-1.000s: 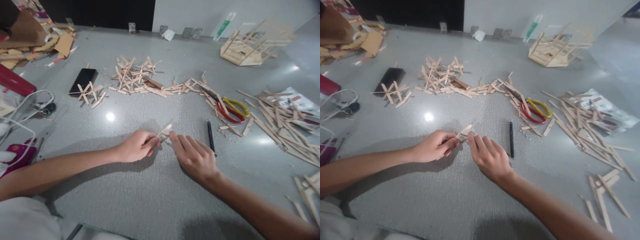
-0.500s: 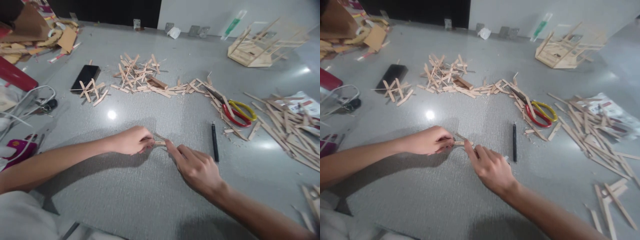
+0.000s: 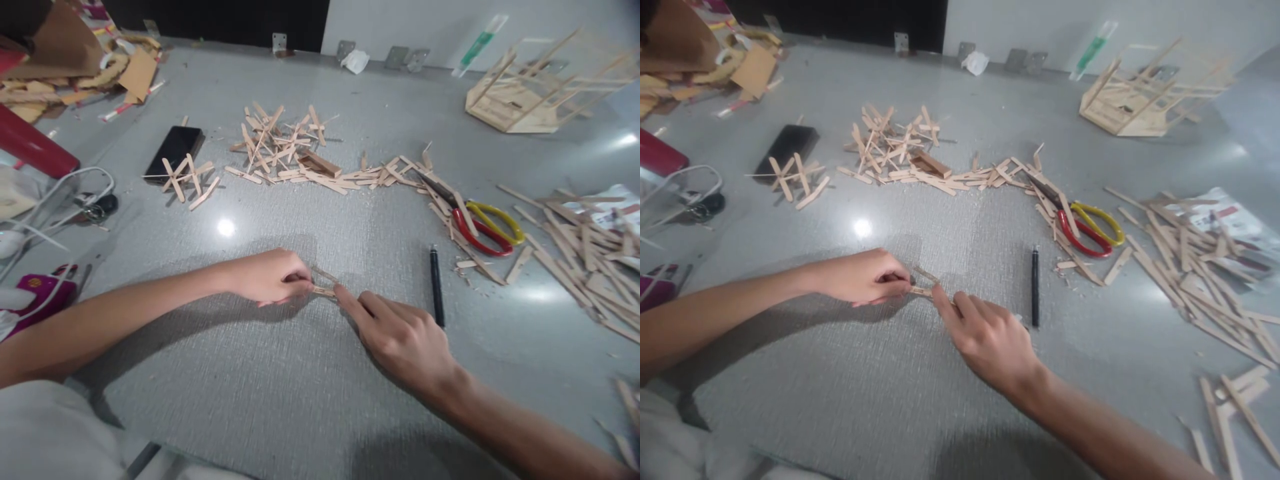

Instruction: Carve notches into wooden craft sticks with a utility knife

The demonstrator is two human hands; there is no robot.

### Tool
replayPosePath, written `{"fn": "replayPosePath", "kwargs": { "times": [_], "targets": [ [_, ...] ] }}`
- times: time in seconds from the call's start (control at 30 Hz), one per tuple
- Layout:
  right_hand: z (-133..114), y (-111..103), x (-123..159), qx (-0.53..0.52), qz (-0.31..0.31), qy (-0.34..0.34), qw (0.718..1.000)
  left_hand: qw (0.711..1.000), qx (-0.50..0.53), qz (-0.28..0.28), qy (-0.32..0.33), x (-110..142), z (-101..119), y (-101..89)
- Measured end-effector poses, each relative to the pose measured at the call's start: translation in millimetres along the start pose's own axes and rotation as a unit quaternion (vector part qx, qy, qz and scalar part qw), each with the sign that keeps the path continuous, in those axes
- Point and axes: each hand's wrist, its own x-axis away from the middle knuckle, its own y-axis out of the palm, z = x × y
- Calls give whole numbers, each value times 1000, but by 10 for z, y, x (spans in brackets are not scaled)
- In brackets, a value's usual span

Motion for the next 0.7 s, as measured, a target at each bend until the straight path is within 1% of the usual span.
{"fn": "replayPosePath", "kwargs": {
  "times": [0.2, 0.33, 0.53, 0.7],
  "targets": [
    [-13, -24, -13, 18, -9, -15, 1000, 1000, 1, 15, 17, -4, -5, 26],
    [-15, -27, -22, 29, 9, -24, 999, 999, -14, 20, 30, -5, -14, 31],
    [-16, -20, -25, 28, 11, -13, 999, 998, -33, 25, 42, -18, -61, 39],
    [-21, -28, -26, 12, 8, -13, 1000, 998, -42, 28, 43, -17, -44, 40]
  ]
}}
